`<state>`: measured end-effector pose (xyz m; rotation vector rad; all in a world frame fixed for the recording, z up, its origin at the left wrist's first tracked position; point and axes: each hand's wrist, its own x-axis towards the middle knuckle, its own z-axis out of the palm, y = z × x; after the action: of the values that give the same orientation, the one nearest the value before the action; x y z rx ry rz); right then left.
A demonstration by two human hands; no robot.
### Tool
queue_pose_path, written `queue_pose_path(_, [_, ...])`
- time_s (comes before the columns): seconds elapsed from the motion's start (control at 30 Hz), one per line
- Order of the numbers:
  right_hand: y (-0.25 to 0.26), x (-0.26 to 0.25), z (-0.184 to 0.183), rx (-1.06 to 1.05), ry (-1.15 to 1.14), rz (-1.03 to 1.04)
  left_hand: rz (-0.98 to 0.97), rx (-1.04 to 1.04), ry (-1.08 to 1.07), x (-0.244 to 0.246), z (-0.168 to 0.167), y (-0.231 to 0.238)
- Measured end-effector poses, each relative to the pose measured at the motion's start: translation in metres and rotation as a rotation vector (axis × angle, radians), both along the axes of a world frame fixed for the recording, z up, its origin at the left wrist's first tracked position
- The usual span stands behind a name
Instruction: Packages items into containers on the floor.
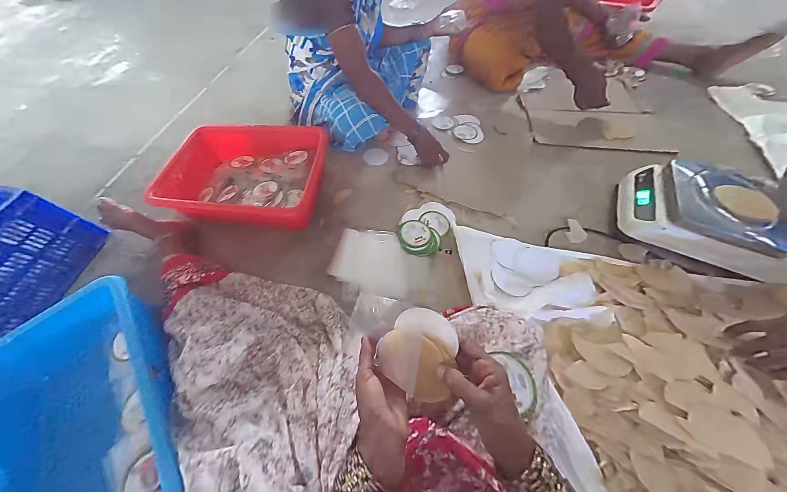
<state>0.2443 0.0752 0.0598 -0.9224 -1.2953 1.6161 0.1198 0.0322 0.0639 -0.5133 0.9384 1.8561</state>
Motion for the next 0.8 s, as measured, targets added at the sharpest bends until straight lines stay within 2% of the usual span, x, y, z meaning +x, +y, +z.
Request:
queue_pose_path(0.13, [-0.023,0.001,0.000,0.049,-0.171,0.043,-0.096,-0.034,0.009,0.000,0.003,-0.024])
queue_pose_path(0.3, [-0.045,0.009,0.017,0.148,-0.594,0.069,-0.220,0.093,0.125,0.012,0.005,-0.051])
queue_pose_path(0.37, [-0.049,0.011,0.019,0.124,-0.590,0.060,-0.271,0.144,0.166,0.012,0.002,-0.060])
queue_pose_path(0.5, [-0.047,0.016,0.011,0.027,-0.410,-0.021,-0.371,0.324,0.162,0.004,-0.008,-0.072])
queue_pose_path(0.6, [-0.047,0.021,0.004,-0.041,-0.364,-0.057,-0.445,0.359,0.125,0.004,-0.009,-0.080])
queue_pose_path(0.7, [-0.052,0.021,-0.001,-0.049,-0.381,-0.008,-0.538,0.289,0.237,0.005,-0.012,-0.084])
queue_pose_path(0.8, [-0.050,0.021,-0.005,-0.060,-0.370,0.099,-0.494,0.188,0.204,0.005,-0.014,-0.080])
